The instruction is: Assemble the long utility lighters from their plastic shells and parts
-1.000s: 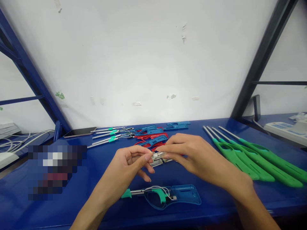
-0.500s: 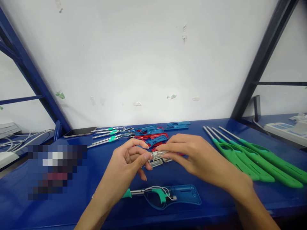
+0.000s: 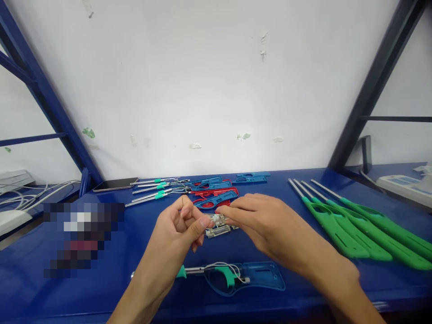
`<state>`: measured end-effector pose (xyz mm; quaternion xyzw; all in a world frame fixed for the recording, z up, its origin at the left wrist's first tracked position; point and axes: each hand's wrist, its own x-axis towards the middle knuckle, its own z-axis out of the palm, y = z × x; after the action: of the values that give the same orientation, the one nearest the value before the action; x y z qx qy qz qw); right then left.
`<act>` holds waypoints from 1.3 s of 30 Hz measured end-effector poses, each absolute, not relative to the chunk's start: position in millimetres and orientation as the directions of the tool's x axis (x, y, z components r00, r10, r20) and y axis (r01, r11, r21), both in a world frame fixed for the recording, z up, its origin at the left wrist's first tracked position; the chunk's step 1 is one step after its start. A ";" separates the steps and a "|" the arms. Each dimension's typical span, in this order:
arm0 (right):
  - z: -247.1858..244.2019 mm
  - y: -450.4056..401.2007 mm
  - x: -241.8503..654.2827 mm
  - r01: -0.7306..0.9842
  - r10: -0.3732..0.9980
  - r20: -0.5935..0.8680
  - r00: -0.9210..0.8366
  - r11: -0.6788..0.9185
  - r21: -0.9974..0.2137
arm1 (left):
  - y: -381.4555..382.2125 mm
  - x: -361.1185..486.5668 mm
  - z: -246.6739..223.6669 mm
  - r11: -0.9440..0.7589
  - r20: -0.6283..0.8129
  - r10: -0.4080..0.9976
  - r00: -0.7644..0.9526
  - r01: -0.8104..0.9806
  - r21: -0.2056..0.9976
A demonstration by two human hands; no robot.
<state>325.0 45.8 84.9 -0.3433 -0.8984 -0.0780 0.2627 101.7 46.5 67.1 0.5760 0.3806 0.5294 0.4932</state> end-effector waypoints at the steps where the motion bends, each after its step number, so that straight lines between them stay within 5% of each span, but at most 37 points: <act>1: 84.9 44.7 323.3 0.667 0.579 0.512 -0.634 0.745 -0.016 | 46.1 101.5 67.7 -0.230 0.239 0.960 0.143 -0.077 0.970; 13: 83.2 46.2 318.0 0.700 0.617 0.445 -0.649 0.714 0.032 | 51.0 98.8 68.5 -0.233 0.228 0.953 0.198 0.004 0.972; 19: 94.1 37.4 345.5 0.672 0.709 0.397 -0.583 0.695 -0.255 | 47.9 102.7 72.7 -0.234 0.191 0.948 0.255 0.151 0.960; 26: 67.0 15.8 364.2 0.711 0.836 0.218 -0.503 0.544 -0.446 | 41.3 93.5 65.2 -0.492 0.275 0.863 0.424 0.579 0.650; 33: 43.9 19.8 359.0 0.611 0.803 0.181 -0.567 0.558 -0.562 | 32.8 86.6 41.5 -0.704 0.435 0.708 0.557 0.505 0.499; 39: 36.5 24.7 355.8 0.618 0.770 0.195 -0.607 0.612 -0.494 | 17.3 81.8 9.2 -0.780 0.597 0.612 0.519 0.520 0.347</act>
<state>355.8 24.7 36.5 -0.3963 -0.8756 0.1922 0.1984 81.8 17.3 9.2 0.8692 0.3257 0.3667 0.0625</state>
